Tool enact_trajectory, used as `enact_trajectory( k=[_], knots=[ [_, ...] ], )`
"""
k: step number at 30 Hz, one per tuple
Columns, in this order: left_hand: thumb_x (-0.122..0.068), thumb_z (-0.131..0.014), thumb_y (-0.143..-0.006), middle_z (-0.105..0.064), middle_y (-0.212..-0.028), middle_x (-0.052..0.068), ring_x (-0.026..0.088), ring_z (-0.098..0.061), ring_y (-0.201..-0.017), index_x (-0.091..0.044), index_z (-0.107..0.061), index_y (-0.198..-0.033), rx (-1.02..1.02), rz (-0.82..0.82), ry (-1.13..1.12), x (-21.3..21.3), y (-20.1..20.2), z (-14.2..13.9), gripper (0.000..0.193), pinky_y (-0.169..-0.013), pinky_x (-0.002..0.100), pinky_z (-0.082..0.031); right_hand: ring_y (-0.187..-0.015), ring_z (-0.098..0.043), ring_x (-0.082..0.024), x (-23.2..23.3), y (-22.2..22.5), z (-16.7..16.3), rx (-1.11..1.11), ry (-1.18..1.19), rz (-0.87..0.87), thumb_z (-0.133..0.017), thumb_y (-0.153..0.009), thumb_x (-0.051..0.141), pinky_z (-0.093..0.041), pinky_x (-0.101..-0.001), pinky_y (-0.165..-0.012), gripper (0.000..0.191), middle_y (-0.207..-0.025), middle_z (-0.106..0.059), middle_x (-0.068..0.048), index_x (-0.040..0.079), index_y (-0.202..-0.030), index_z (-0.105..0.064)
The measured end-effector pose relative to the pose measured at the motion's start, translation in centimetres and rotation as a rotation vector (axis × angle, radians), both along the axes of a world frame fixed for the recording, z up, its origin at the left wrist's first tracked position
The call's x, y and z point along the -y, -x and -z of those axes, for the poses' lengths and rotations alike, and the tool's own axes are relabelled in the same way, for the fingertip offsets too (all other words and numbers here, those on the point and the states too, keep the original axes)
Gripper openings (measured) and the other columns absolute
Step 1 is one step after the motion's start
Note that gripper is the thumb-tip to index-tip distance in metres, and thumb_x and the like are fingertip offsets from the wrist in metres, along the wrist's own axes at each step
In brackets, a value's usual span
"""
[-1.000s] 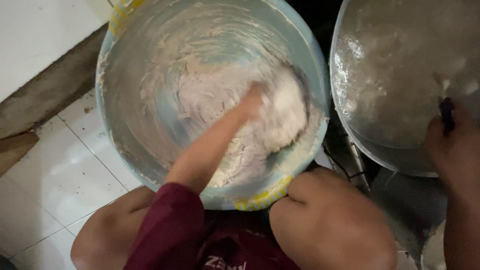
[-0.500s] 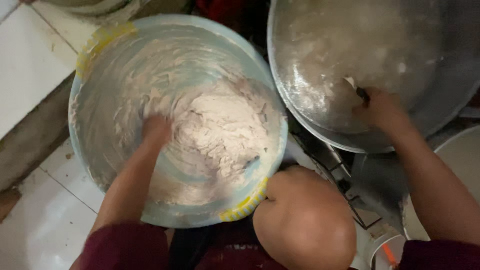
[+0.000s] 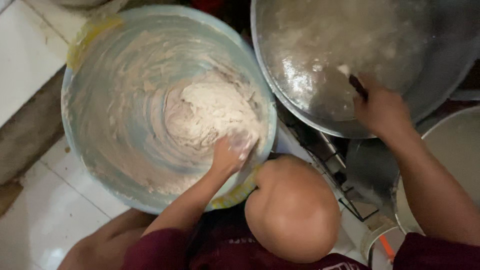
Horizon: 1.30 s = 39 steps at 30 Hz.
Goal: The person scoops portions of thick dough from a large basin using a small scoop, shapes each portion with their hand, and drops the dough balls into a large pan of hot water beside the basin, repeating this cycle continuously.
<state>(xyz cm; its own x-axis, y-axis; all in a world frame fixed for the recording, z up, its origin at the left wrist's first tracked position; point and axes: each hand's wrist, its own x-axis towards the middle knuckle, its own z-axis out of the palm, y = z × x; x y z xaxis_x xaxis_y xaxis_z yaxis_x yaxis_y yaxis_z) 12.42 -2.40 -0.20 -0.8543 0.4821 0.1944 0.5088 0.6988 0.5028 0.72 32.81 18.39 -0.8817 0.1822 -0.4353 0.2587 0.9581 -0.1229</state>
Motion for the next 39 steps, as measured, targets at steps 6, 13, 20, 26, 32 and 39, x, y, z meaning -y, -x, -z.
enact_trajectory(
  k=[6,13,20,26,32,39],
  knots=[
    [-0.03,-0.081,-0.09,-0.072,-0.076,0.013,0.033,-0.072,-0.068,-0.008,-0.071,-0.089,0.384,-0.473,-0.492,-4.1,5.7,-7.7,0.024,-0.065,0.039,-0.057,-0.068,-0.061,-0.023,2.5,-2.4,-2.7,0.167,0.473,0.254,-0.055,-0.105,0.02,-0.047,-0.0392,-0.055,0.037,-0.089,-0.068,-0.017,0.012,-0.14,-0.063],
    [-0.027,-0.078,-0.087,-0.075,-0.081,0.011,0.031,-0.076,-0.072,-0.009,-0.073,-0.094,0.313,-0.394,-0.604,-6.0,6.3,-11.2,0.02,-0.067,0.038,-0.06,-0.058,-0.056,-0.009,5.9,-5.4,-1.8,0.303,0.924,0.215,-0.054,-0.099,0.016,-0.047,-0.0257,-0.05,0.043,-0.096,-0.074,-0.001,0.011,-0.141,-0.055],
    [-0.022,-0.077,-0.071,-0.072,-0.076,0.018,0.04,-0.071,-0.072,-0.008,-0.072,-0.082,0.33,-0.451,-0.253,-7.4,6.9,-9.8,0.019,-0.069,0.047,-0.057,-0.064,-0.054,-0.008,7.7,-5.9,-2.1,0.317,0.979,0.028,-0.055,-0.102,0.015,-0.047,-0.0259,-0.056,0.044,-0.094,-0.072,-0.003,0.009,-0.146,-0.055],
    [-0.042,-0.078,-0.084,-0.069,-0.067,0.022,0.044,-0.067,-0.063,-0.005,-0.073,-0.073,0.405,-0.605,-0.019,-6.0,6.9,-7.6,0.039,-0.059,0.053,-0.053,-0.059,-0.057,-0.013,4.8,-5.8,-2.0,0.365,0.802,0.253,-0.055,-0.098,0.018,-0.049,-0.0299,-0.054,0.051,-0.093,-0.074,-0.004,0.016,-0.149,-0.052],
    [-0.039,-0.077,-0.088,-0.071,-0.072,0.019,0.04,-0.07,-0.066,-0.003,-0.071,-0.078,0.492,-0.617,-0.308,-5.4,5.6,-6.3,0.038,-0.065,0.046,-0.056,-0.085,-0.068,-0.018,0.7,-5.7,-1.5,-0.03,0.379,-0.094,-0.065,-0.099,0.017,-0.054,-0.0347,-0.073,0.05,-0.109,-0.071,-0.017,0.006,-0.146,-0.057],
    [-0.027,-0.076,-0.088,-0.074,-0.077,0.012,0.03,-0.075,-0.067,-0.009,-0.073,-0.086,0.442,-0.544,-0.584,-6.9,4.8,-8.3,0.018,-0.064,0.039,-0.058,-0.068,-0.064,-0.022,3.2,-6.4,-0.9,0.277,0.775,0.258,-0.061,-0.103,0.019,-0.055,-0.0374,-0.061,0.048,-0.105,-0.077,-0.014,0.012,-0.15,-0.057]
  ],
)
